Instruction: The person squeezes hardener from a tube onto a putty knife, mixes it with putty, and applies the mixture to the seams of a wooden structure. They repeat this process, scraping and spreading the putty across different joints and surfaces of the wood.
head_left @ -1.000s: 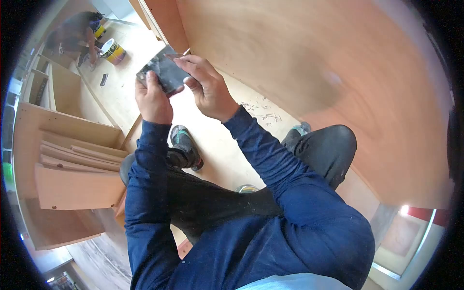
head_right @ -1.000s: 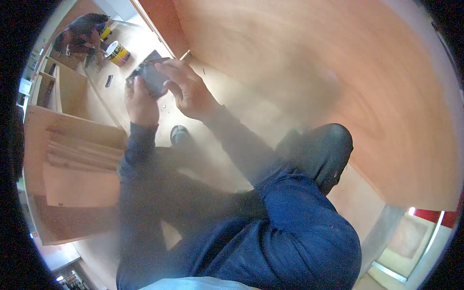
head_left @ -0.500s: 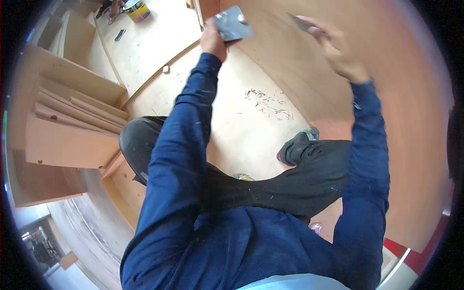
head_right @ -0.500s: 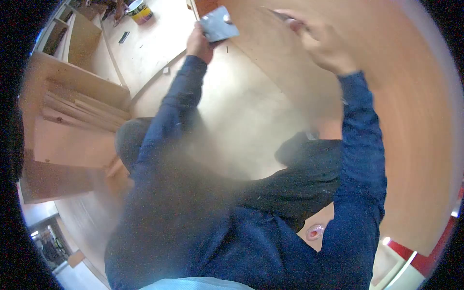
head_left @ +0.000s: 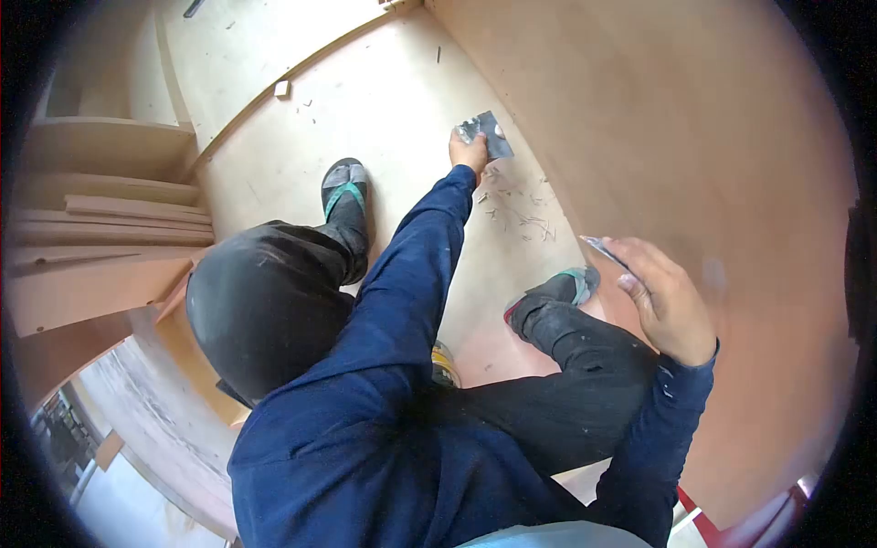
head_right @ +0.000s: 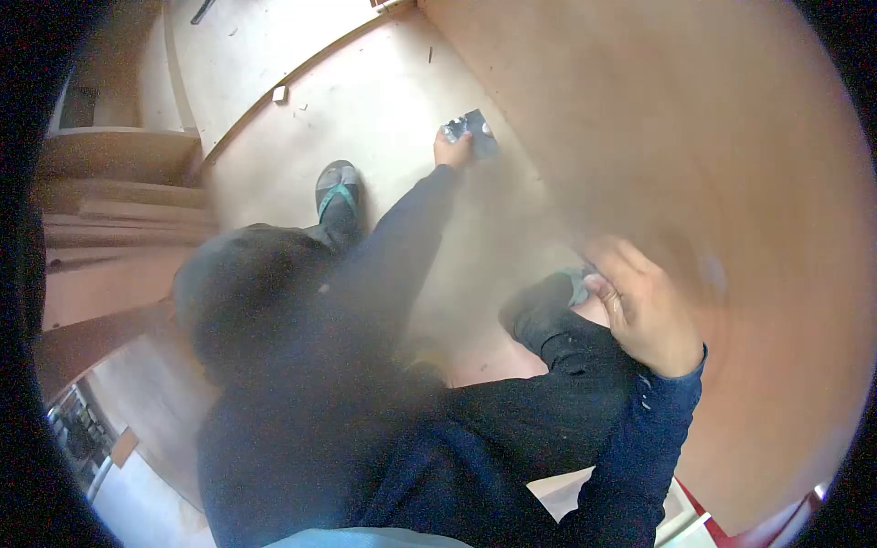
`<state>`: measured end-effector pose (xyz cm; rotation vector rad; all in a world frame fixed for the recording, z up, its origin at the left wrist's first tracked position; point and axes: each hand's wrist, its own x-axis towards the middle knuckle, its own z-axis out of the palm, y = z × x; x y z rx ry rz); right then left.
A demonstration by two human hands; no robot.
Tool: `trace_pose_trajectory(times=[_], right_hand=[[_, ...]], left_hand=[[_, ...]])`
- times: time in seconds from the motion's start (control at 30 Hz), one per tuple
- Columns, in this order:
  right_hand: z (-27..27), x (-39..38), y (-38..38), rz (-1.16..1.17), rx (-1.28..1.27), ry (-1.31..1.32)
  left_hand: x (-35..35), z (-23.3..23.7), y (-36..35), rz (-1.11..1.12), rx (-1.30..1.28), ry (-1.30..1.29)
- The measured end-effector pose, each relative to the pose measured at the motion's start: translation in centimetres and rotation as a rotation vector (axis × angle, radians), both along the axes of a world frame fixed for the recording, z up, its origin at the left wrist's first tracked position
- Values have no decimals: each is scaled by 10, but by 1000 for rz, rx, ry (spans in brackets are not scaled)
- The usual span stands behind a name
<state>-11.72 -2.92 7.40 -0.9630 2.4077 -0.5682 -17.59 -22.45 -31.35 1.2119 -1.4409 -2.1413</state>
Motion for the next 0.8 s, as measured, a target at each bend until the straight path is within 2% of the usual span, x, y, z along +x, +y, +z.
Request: trace_pose_trajectory(times=[0.17, 0.23, 0.37, 0.43, 0.53, 0.63, 0.8], right_hand=[[-19, -32, -13, 7, 88, -177], [-28, -44, -11, 17, 115, -203], [-42, -65, -12, 28, 149, -257], [-46, -70, -10, 29, 157, -274], [-49, -79, -14, 26, 172, -299], [-51, -86, -18, 18, 167, -315], [-54, -90, -20, 3, 164, -331]], left_hand=[[-21, -18, 22, 83, -30, -35], [-30, -31, 27, 57, -192, -121], [-44, -28, 29, 41, -183, -173], [-49, -21, 33, 48, -176, -291], [-62, -41, 42, 65, -218, -334], [-63, -29, 42, 23, -255, -389], [-71, -19, 49, 9, -288, -336]])
